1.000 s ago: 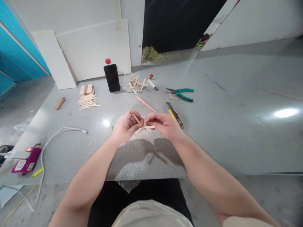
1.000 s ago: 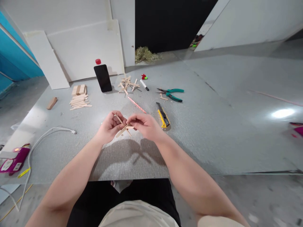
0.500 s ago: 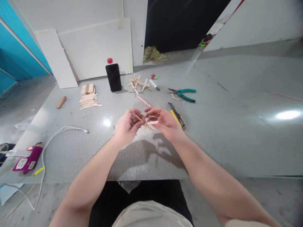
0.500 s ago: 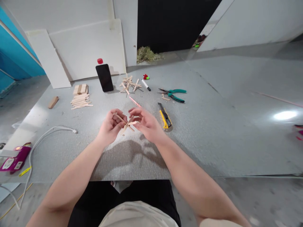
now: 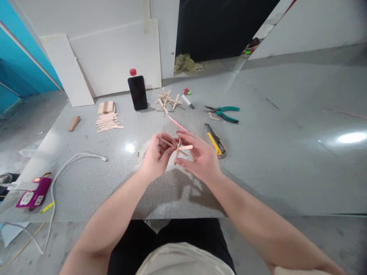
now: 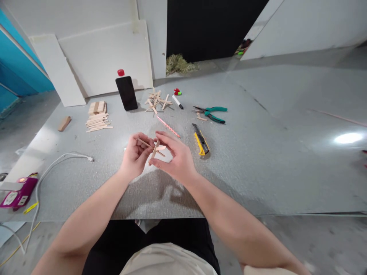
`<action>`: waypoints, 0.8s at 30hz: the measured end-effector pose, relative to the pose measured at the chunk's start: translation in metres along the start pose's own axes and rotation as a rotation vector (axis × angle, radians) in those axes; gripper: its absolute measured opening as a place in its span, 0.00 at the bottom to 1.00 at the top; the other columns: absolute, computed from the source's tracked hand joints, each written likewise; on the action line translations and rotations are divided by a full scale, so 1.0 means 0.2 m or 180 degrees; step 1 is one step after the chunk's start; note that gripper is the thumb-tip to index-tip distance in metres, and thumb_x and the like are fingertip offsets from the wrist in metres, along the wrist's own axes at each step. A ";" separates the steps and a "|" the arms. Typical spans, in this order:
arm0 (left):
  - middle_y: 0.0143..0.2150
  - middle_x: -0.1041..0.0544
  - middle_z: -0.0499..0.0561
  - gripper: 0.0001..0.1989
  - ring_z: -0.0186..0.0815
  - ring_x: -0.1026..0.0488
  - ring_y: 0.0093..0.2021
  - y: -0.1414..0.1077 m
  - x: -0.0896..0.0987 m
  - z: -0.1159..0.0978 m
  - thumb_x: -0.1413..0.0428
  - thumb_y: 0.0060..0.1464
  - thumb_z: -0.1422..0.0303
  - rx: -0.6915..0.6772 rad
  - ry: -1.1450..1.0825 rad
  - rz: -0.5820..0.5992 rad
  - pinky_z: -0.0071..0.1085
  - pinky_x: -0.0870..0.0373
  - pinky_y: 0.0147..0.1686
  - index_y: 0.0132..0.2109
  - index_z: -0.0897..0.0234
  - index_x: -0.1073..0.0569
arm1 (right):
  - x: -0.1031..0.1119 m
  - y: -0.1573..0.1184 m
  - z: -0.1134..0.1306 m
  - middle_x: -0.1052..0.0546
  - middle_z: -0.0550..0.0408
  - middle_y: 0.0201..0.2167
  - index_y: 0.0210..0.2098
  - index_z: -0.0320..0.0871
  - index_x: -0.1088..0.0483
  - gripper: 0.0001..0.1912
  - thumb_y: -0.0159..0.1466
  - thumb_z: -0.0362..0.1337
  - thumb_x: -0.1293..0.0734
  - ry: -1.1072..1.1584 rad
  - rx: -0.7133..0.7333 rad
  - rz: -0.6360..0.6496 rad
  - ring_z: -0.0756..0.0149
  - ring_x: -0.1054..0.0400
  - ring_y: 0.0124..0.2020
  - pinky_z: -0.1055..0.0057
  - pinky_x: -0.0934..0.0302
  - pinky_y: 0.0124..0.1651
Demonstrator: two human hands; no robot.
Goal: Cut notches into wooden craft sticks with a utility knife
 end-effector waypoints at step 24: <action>0.45 0.22 0.51 0.19 0.33 0.22 0.41 -0.03 0.03 -0.02 0.42 0.62 0.72 -0.0066 0.1192 -0.0316 0.32 0.26 0.40 0.56 0.58 0.39 | -0.02 0.03 -0.09 0.16 0.53 0.40 0.45 0.52 0.19 0.16 0.60 0.50 0.24 0.1345 -0.1126 0.0061 0.58 0.20 0.43 0.53 0.26 0.52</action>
Point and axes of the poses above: each hand's wrist, its own y-axis towards the middle knuckle, its own x-axis out of the back of the hand, z = x × y, the point moved 2 cm from there along y, towards the middle knuckle
